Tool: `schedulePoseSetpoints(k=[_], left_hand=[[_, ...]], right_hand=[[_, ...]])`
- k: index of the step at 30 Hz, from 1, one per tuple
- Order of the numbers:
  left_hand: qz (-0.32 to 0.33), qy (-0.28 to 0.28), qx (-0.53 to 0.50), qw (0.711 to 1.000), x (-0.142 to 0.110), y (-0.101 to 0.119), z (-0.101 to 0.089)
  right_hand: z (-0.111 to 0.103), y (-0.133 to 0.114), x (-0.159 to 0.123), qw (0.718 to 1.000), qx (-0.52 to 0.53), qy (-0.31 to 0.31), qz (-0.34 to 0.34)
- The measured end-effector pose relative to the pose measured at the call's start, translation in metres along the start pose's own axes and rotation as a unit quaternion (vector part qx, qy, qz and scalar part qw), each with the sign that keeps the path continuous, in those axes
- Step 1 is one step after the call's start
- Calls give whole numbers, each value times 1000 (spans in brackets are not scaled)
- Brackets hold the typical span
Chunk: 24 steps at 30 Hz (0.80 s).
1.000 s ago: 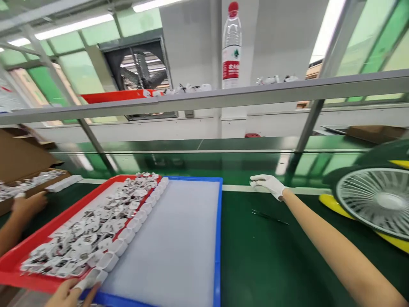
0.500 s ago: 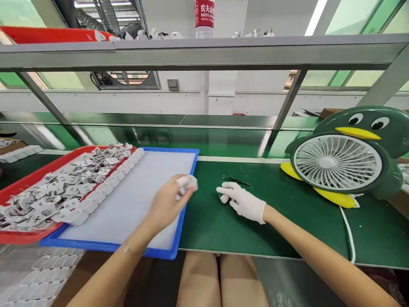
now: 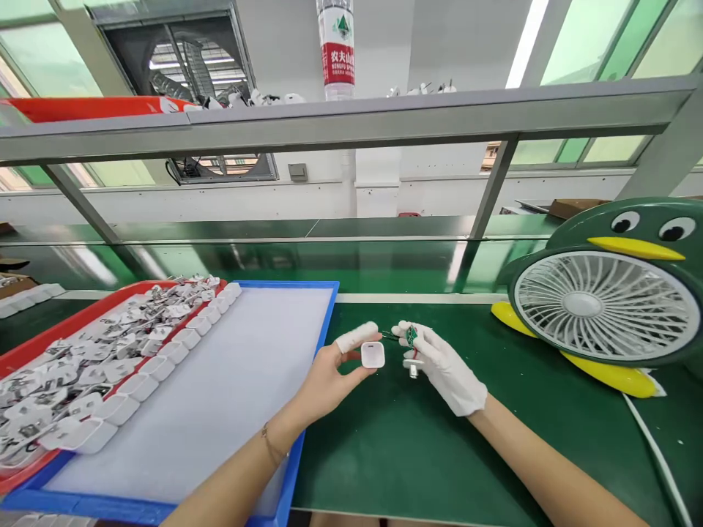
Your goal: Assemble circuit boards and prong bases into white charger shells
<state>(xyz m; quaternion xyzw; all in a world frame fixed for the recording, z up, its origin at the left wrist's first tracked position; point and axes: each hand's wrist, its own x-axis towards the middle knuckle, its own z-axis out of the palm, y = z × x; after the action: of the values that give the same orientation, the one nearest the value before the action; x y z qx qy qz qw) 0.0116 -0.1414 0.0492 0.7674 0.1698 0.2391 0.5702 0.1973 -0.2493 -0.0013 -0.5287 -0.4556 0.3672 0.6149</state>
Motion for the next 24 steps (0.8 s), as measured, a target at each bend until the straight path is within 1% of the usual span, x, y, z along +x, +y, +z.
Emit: schedulePoseSetpoints(k=[2, 3, 5, 6, 7, 8, 9, 10, 12, 14, 16, 18, 21, 22, 24], left_hand=[[-65, -12, -80, 995, 1, -6, -1], [-98, -8, -137, 986, 1, -8, 0], [-157, 23, -258, 953, 3, -10, 1], [-179, 44, -304, 935, 3, -11, 1], [-197, 60, -332, 920, 4, -12, 1], [-213, 68, -343, 912, 5, -13, 1], [-226, 70, -334, 913, 5, -13, 1], [-236, 61, -308, 920, 5, -14, 0], [-241, 17, -228, 943, 3, -16, 0], [-223, -28, -131, 965, 0, -18, -1], [-201, -51, -25, 978, -4, -21, 0], [-180, -60, 83, 978, -7, -22, 1], [-126, -83, 227, 962, -8, -24, 2], [-100, -86, 265, 955, -8, -26, 3], [-43, -75, 320, 943, -8, -29, 3]], right_hand=[[-1, -4, -4, 996, 70, -13, 48], [-1, -5, -6, 990, 117, -21, 74], [2, -9, -10, 970, 208, -25, 125], [4, -10, -11, 960, 237, -20, 144], [6, -11, -12, 956, 245, -14, 158], [8, -11, -12, 954, 243, -10, 174], [10, -10, -12, 953, 238, -5, 186], [11, -9, -12, 953, 236, -1, 192], [11, -5, -11, 951, 238, -4, 195], [11, -2, -11, 952, 244, -13, 184], [10, -2, -13, 960, 224, -19, 165], [9, -4, -17, 975, 173, -19, 138], [8, -6, -24, 997, 17, -26, 72], [8, -6, -27, 998, -47, -25, 40], [9, -3, -30, 987, -160, -10, -25]])
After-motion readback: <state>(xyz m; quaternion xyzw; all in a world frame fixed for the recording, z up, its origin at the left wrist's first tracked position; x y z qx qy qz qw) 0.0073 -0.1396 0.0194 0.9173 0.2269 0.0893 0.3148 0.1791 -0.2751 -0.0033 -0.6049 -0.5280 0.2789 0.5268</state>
